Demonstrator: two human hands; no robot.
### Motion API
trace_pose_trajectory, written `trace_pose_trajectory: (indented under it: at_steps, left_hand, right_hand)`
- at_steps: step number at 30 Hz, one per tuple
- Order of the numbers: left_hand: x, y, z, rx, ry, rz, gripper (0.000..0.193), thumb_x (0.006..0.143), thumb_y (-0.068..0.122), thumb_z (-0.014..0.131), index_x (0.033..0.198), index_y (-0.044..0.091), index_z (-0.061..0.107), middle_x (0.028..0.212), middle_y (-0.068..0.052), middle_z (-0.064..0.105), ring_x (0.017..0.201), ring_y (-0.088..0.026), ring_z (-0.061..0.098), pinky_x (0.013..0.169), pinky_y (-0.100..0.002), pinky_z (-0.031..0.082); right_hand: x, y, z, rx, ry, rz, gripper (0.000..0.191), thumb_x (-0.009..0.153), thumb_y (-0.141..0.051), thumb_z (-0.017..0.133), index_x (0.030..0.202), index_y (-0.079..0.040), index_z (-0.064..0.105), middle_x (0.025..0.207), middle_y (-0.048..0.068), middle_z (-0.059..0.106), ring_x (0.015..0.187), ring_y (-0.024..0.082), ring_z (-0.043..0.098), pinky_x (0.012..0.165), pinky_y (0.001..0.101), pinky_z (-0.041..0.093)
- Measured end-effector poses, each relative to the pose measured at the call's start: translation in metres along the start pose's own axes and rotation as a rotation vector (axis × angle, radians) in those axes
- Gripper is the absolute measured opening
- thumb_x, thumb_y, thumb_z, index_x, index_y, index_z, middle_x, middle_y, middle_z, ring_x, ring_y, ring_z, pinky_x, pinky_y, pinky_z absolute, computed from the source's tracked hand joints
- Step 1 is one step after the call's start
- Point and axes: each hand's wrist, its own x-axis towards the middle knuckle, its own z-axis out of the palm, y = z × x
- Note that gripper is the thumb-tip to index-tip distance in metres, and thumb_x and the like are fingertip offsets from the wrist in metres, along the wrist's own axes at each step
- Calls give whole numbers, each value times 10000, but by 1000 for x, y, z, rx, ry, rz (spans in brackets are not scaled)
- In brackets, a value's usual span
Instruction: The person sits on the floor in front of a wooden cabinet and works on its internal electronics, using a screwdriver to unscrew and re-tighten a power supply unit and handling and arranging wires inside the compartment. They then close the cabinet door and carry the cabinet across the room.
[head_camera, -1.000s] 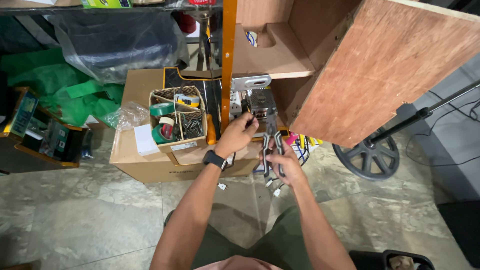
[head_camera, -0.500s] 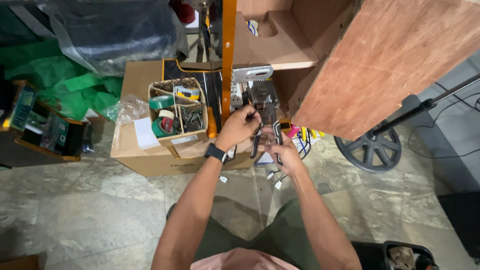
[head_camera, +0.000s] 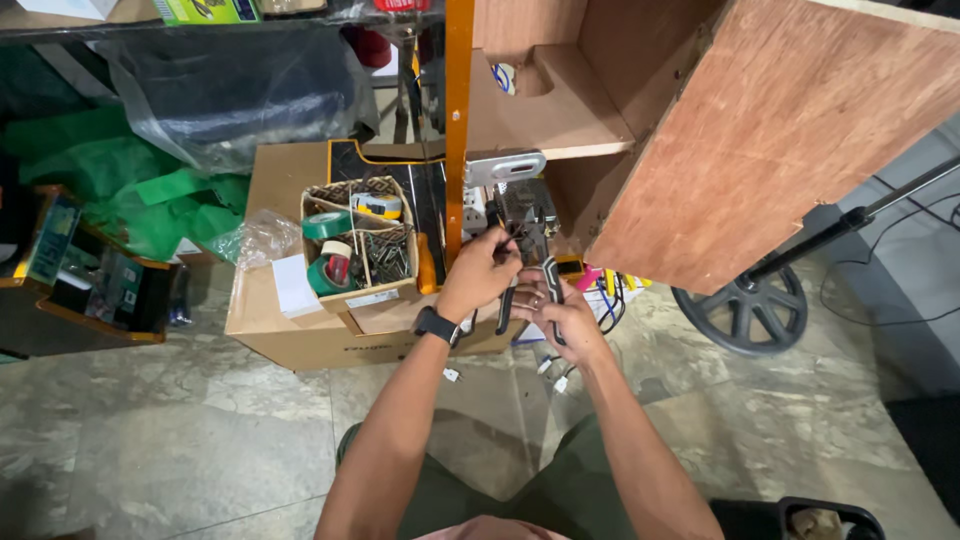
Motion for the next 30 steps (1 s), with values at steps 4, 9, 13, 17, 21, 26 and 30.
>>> trace_pose_trajectory:
  at_steps: [4,9,13,17,21,26,30]
  left_hand:
    - [0,5,-1,-23,2,-30,191,844,155,687,962,18,625,831,-113,700,730,-233,687,699,-353,558]
    - [-2,7,-1,14,11,-11,188,826,145,704,953,18,651,836,-119,707,738,-229,692,705,-351,552]
    - [-2,8,-3,-6,-8,-4,183,840,154,698,953,19,651,841,-117,713,738,-225,703,711,-348,559]
    - [-3,8,-4,-3,-19,-11,190,837,157,702,961,20,655,850,-113,722,755,-227,716,718,-350,562]
    - [-2,8,-3,4,-19,-5,189,836,156,705,956,18,658,852,-116,728,766,-228,722,724,-352,566]
    - [-2,10,-4,4,-31,-26,189,835,160,702,952,18,658,840,-120,732,761,-228,731,724,-353,570]
    - [-2,13,-5,-2,-32,-33,183,844,161,692,954,18,661,838,-122,733,747,-237,728,714,-355,567]
  right_hand:
    - [-3,-2,1,-28,24,13,643,723,154,441,1358,80,510,1257,226,621,1200,362,611,1034,531,498]
    - [-3,-2,1,1,31,22,636,734,154,458,1364,80,503,1267,217,619,1202,355,609,1040,521,499]
    - [-2,-1,1,-5,22,18,641,730,148,463,1366,83,497,1254,227,621,1198,364,612,1037,530,503]
    - [-1,-2,1,-18,34,21,641,729,138,468,1368,88,498,1256,229,618,1188,371,612,1032,538,506]
    - [-1,-6,3,-14,7,27,634,736,136,472,1369,87,491,1262,245,613,1199,375,612,1041,539,503]
    - [-1,-10,7,-37,25,45,633,742,142,466,1373,86,485,1287,247,608,1201,381,615,1048,543,495]
    - [0,-11,7,-42,29,47,644,745,141,466,1386,80,478,1268,261,608,1192,395,623,1053,552,497]
